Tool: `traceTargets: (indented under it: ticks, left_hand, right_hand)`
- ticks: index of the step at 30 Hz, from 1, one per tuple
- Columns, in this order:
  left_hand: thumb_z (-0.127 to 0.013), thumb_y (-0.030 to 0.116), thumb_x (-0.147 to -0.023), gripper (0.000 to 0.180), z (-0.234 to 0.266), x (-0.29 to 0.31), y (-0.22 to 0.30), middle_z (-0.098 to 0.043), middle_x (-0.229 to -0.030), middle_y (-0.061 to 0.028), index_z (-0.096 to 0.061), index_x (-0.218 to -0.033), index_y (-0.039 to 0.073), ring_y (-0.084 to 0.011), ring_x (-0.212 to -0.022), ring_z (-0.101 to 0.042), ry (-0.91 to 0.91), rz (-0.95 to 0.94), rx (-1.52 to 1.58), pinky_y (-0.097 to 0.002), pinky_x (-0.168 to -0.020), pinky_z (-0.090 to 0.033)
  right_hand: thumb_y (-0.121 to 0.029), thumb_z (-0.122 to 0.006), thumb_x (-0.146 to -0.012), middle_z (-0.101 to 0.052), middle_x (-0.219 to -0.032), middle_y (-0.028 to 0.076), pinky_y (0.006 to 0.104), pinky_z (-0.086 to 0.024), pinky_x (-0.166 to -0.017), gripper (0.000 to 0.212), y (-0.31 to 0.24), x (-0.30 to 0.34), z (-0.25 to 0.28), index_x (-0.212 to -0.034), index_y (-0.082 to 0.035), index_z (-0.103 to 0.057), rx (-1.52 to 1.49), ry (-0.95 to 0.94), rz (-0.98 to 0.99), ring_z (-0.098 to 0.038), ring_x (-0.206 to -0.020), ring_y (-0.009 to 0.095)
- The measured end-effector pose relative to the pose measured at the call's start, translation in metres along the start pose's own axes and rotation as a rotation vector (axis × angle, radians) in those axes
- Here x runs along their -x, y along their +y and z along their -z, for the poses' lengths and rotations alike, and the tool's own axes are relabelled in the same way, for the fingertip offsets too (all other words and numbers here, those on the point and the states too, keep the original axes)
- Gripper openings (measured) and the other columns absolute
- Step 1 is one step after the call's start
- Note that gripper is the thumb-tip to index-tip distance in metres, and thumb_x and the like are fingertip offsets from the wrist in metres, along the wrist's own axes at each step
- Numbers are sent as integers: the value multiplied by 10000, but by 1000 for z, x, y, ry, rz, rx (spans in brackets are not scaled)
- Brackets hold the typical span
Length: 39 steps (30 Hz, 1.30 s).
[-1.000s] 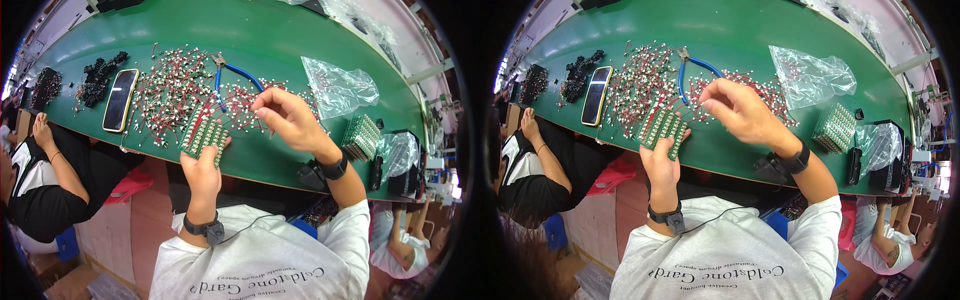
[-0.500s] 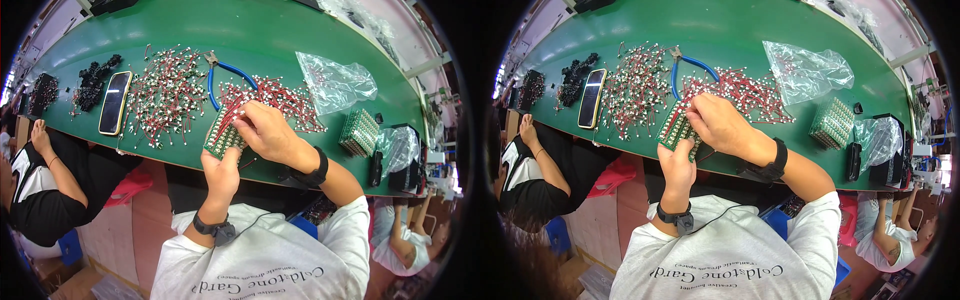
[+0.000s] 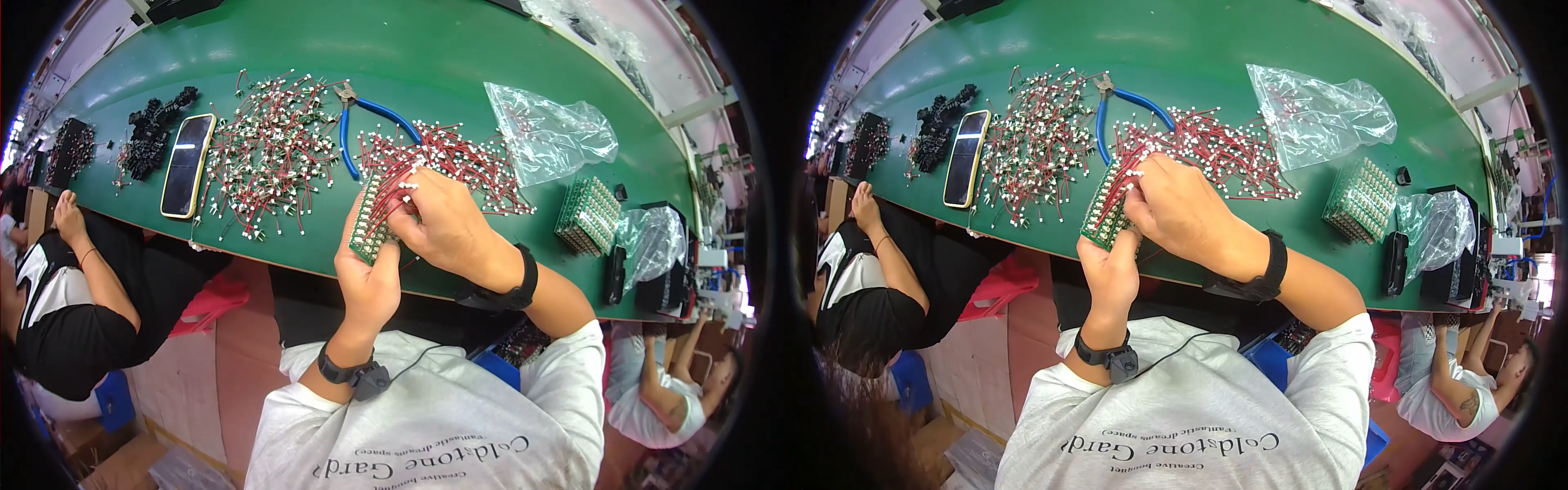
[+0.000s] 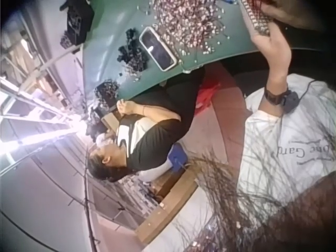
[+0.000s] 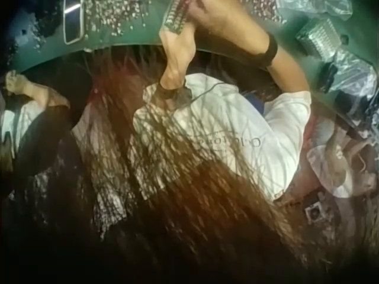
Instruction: The person picks up a circuit board and inserts the connectors of small red wires into it by hand. They handle the wires one at a time, occasionally gathering more from the table to complete the board.
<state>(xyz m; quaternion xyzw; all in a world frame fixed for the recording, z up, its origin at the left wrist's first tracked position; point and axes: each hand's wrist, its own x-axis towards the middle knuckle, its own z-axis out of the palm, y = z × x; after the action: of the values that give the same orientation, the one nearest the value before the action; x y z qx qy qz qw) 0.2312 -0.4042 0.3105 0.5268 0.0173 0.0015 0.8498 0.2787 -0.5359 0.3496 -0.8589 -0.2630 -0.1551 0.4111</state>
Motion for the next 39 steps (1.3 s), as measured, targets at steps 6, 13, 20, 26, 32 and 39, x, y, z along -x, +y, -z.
traceTargets:
  ticks: [6,13,20,26,32,39]
  left_hand:
    - [-493,-127,-846,525,5,-1,-8,-577,-1266,-102,-462,-1366,-66,-142,-1121,-564,-42,-163,-243,-279,-979,-434]
    - [-509,-111,-851,494,2,4,-1,-603,-1189,-73,-485,-1342,-58,-121,-1065,-575,-40,-23,7,-267,-927,-458]
    - [-503,-112,-836,491,-3,4,5,-606,-1192,-81,-500,-1324,-63,-132,-1066,-577,-20,-14,10,-268,-925,-455]
    - [-468,-128,-803,548,5,1,4,-580,-1249,-122,-476,-1349,-73,-168,-1119,-569,-52,-126,-217,-299,-986,-438]
    - [-438,-133,-814,552,3,7,9,-592,-1224,-98,-459,-1362,-77,-137,-1068,-582,-51,-57,-130,-289,-944,-471]
    - [-468,-131,-787,529,12,-4,29,-622,-1188,-162,-479,-1316,-102,-210,-1036,-647,-6,-87,71,-342,-872,-559]
  right_hand:
    - [-4,-685,-724,-557,-748,133,400,-475,-551,172,-13,1,6,-855,4,-574,150,-13,-9,-584,-649,307]
    - [-19,-693,-728,-556,-743,131,396,-475,-545,160,-11,1,6,-827,1,-568,75,-6,-53,-580,-626,306]
    - [-31,-697,-730,-564,-763,126,402,-476,-550,160,-11,4,5,-837,-1,-582,130,-4,-33,-579,-631,310]
    - [-17,-699,-747,-562,-807,123,389,-480,-534,222,-15,3,10,-935,-7,-581,205,-31,59,-588,-663,316]
    - [10,-674,-767,-538,-833,126,397,-470,-520,247,-11,4,11,-988,0,-565,238,-55,122,-577,-636,311]
    - [-74,-732,-757,-533,-764,92,382,-489,-543,198,-22,-6,10,-896,-62,-592,174,94,54,-599,-666,290]
